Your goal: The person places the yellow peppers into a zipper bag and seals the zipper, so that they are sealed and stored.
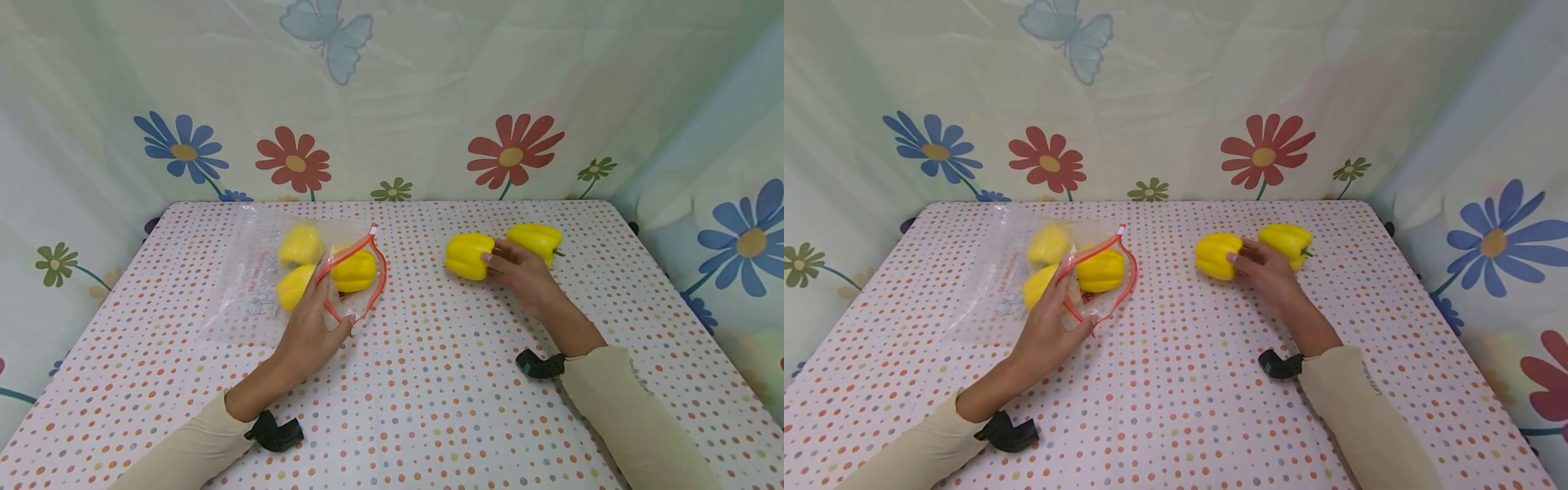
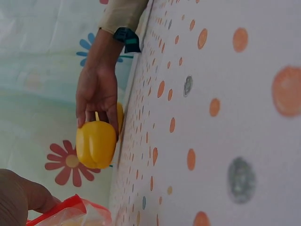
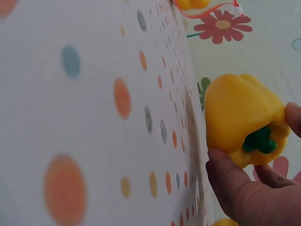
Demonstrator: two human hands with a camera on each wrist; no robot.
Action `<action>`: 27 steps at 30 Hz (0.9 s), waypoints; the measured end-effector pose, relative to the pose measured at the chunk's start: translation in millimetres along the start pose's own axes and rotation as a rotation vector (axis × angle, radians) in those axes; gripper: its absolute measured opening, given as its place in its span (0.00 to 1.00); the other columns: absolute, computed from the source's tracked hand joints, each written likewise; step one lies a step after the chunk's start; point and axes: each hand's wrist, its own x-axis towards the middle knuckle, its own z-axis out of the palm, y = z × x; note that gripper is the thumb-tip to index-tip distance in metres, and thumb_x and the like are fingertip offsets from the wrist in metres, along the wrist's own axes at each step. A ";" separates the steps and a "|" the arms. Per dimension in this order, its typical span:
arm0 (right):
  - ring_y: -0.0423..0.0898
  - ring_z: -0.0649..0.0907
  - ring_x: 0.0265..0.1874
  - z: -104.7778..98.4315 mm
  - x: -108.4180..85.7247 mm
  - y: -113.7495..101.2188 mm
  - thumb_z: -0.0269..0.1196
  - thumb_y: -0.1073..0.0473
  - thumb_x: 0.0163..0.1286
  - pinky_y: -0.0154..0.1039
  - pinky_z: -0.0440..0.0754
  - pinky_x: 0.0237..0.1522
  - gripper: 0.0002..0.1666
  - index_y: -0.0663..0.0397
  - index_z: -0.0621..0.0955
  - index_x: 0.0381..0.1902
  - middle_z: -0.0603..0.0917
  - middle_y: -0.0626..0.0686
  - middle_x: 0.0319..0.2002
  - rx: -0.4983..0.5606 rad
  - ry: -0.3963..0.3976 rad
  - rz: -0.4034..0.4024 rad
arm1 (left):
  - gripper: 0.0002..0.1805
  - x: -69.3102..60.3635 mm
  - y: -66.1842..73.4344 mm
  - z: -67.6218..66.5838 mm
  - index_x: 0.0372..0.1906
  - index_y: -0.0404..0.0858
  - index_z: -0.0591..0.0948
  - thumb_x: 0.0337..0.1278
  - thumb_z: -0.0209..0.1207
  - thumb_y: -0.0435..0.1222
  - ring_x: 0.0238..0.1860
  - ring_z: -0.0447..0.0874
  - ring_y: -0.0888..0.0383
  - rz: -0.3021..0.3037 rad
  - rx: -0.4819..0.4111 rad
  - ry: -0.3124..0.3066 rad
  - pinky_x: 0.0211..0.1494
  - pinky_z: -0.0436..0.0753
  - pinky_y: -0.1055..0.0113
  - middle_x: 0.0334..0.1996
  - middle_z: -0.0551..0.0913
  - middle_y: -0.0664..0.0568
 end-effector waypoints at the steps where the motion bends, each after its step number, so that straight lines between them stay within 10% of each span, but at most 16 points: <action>1: 0.55 0.67 0.65 1.7 -0.2 -0.1 0.63 0.48 0.69 0.45 0.69 0.64 0.48 0.57 0.53 0.77 0.57 0.59 0.73 0.009 -0.012 -0.005 | 0.54 -0.2 -0.1 -0.1 0.77 0.35 0.46 0.50 0.68 0.27 0.74 0.50 0.57 0.001 -0.002 -0.001 0.70 0.59 0.57 0.77 0.44 0.52; 27: 0.55 0.72 0.62 54.2 -3.9 -13.6 0.62 0.55 0.71 0.45 0.75 0.58 0.40 0.57 0.59 0.75 0.64 0.58 0.69 0.094 -0.170 0.024 | 0.55 -0.4 0.2 1.2 0.77 0.35 0.45 0.51 0.68 0.29 0.73 0.52 0.53 0.029 0.018 0.000 0.69 0.63 0.52 0.77 0.43 0.50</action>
